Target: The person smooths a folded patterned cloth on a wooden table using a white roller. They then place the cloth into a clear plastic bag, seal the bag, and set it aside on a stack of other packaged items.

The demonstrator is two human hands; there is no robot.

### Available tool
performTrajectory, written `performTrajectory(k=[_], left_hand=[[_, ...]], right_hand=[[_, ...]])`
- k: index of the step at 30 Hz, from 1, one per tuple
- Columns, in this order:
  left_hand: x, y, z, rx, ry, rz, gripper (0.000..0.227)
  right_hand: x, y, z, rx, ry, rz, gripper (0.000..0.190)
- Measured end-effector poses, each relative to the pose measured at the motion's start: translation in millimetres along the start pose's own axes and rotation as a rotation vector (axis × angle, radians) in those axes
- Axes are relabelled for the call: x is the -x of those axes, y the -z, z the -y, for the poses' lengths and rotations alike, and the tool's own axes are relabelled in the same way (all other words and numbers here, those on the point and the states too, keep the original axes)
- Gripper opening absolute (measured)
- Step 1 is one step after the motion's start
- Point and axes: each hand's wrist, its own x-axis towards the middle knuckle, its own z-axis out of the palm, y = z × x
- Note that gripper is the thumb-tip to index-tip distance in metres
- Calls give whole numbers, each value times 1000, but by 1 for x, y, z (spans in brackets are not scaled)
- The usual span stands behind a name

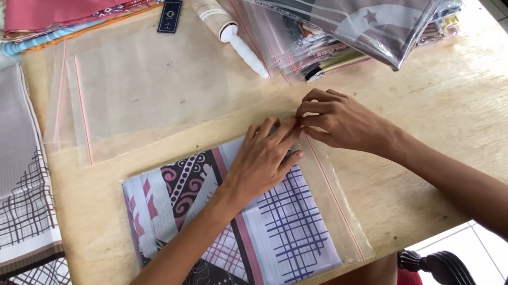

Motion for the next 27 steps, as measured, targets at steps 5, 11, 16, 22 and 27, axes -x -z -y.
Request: performTrajectory(k=[5, 11, 16, 22, 27], left_hand=[[0, 3, -1, -8, -14, -6, 39], [3, -7, 6, 66, 2, -24, 40], [2, -4, 4, 49, -5, -35, 40], [1, 0, 0, -49, -30, -17, 38], [-1, -16, 1, -163, -41, 17, 35]], right_hand=[[-4, 5, 5, 9, -24, 10, 6], [-2, 12, -1, -110, -50, 5, 3], [-2, 21, 6, -160, -87, 24, 4], [0, 16, 8, -125, -84, 61, 5], [0, 6, 5, -80, -61, 82, 5]])
